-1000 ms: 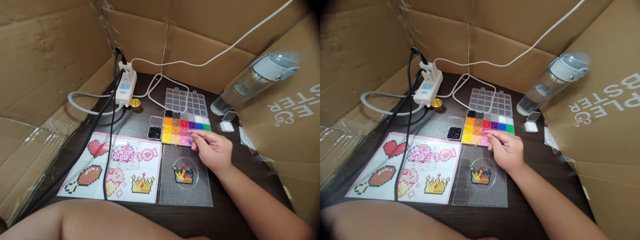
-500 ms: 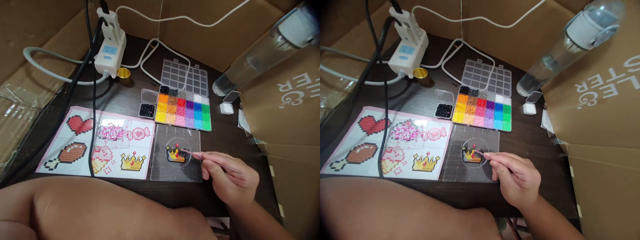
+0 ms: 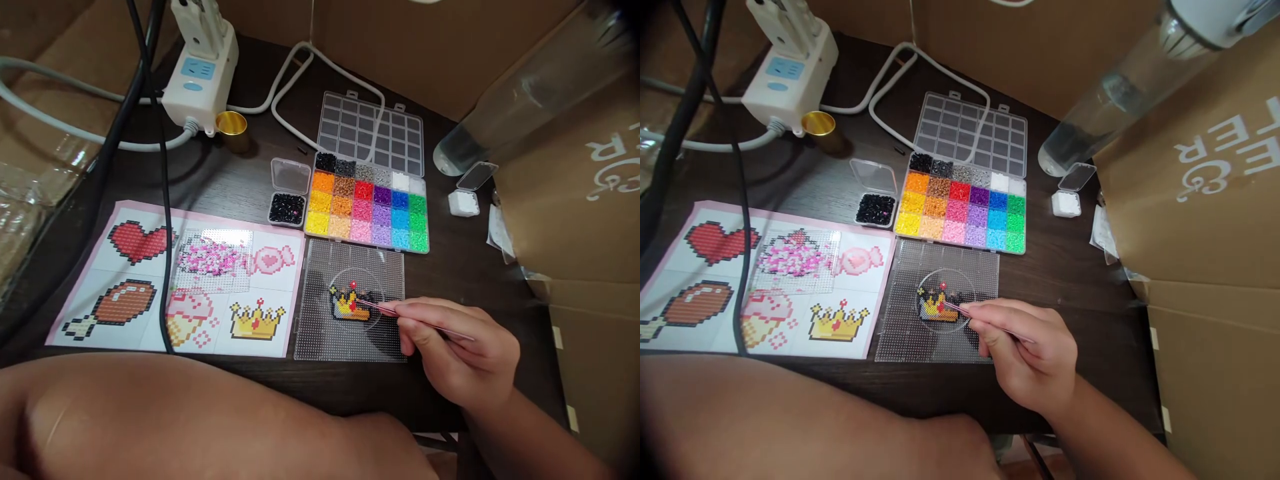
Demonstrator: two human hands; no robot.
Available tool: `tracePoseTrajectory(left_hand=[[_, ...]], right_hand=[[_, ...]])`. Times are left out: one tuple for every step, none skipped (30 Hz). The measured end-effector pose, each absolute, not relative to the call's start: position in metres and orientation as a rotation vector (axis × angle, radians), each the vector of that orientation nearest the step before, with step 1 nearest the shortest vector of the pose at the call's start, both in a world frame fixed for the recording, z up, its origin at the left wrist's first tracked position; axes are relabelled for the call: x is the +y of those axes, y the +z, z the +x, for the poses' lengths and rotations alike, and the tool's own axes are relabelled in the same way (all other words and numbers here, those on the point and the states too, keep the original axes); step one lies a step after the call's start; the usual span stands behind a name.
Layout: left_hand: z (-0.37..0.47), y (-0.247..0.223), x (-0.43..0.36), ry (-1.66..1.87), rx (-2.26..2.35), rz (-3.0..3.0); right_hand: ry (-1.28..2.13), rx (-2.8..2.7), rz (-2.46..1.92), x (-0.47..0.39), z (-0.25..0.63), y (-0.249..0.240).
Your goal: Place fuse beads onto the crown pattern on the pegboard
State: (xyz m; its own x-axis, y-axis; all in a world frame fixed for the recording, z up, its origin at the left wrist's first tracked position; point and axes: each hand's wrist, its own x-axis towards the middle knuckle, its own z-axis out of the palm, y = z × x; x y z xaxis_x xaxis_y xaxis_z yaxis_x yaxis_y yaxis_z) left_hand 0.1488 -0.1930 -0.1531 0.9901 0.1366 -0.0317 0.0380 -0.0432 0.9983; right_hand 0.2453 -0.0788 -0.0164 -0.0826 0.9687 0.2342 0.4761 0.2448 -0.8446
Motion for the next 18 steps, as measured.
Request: tracePoseTrajectory(left_hand=[[0.144, -0.153, -0.192, 0.051, 0.107, 1.632], [0.141, -0.153, -0.192, 0.026, 0.082, 1.645], [0.139, -0.154, -0.193, 0.012, 0.063, 1.658], [0.138, -0.154, -0.193, 0.023, 0.064, 1.668], [0.139, -0.154, -0.194, 0.040, 0.067, 1.688], [0.141, -0.154, -0.195, 0.066, 0.078, 1.717], [0.144, -0.154, -0.197, 0.099, 0.092, 1.751], [0.147, -0.154, -0.198, 0.134, 0.114, 1.789], [0.149, -0.154, -0.198, 0.169, 0.132, 1.825], [0.151, -0.154, -0.199, 0.202, 0.144, 1.855], [0.151, -0.154, -0.199, 0.234, 0.143, 1.884], [0.151, -0.154, -0.199, 0.268, 0.128, 1.913], [0.151, -0.155, -0.199, 0.305, 0.105, 1.942], [0.149, -0.156, -0.199, 0.341, 0.080, 1.972], [0.147, -0.156, -0.199, 0.374, 0.056, 2.002], [0.145, -0.157, -0.199, 0.403, 0.042, 2.032], [0.143, -0.158, -0.200, 0.432, 0.031, 2.059], [0.142, -0.159, -0.200, 0.461, 0.025, 2.082]], right_hand=[[0.751, -1.700, -1.353, -0.079, 0.245, -0.017], [0.755, -1.708, -1.354, -0.078, 0.245, -0.017], [0.759, -1.712, -1.352, -0.078, 0.245, -0.017], [0.761, -1.715, -1.348, -0.078, 0.245, -0.017], [0.763, -1.714, -1.344, -0.078, 0.245, -0.017], [0.765, -1.714, -1.343, -0.077, 0.245, -0.017], [0.765, -1.716, -1.342, -0.077, 0.245, -0.016], [0.766, -1.719, -1.341, -0.076, 0.244, -0.016], [0.765, -1.720, -1.340, -0.076, 0.244, -0.016], [0.768, -1.721, -1.340, -0.075, 0.244, -0.016], [0.769, -1.720, -1.341, -0.075, 0.244, -0.016], [0.771, -1.719, -1.341, -0.075, 0.244, -0.016], [0.771, -1.718, -1.340, -0.074, 0.244, -0.016], [0.771, -1.717, -1.340, -0.074, 0.243, -0.015], [0.768, -1.718, -1.340, -0.075, 0.243, -0.015], [0.767, -1.718, -1.341, -0.075, 0.243, -0.015], [0.765, -1.718, -1.340, -0.075, 0.243, -0.015], [0.764, -1.719, -1.337, -0.075, 0.243, -0.015]])
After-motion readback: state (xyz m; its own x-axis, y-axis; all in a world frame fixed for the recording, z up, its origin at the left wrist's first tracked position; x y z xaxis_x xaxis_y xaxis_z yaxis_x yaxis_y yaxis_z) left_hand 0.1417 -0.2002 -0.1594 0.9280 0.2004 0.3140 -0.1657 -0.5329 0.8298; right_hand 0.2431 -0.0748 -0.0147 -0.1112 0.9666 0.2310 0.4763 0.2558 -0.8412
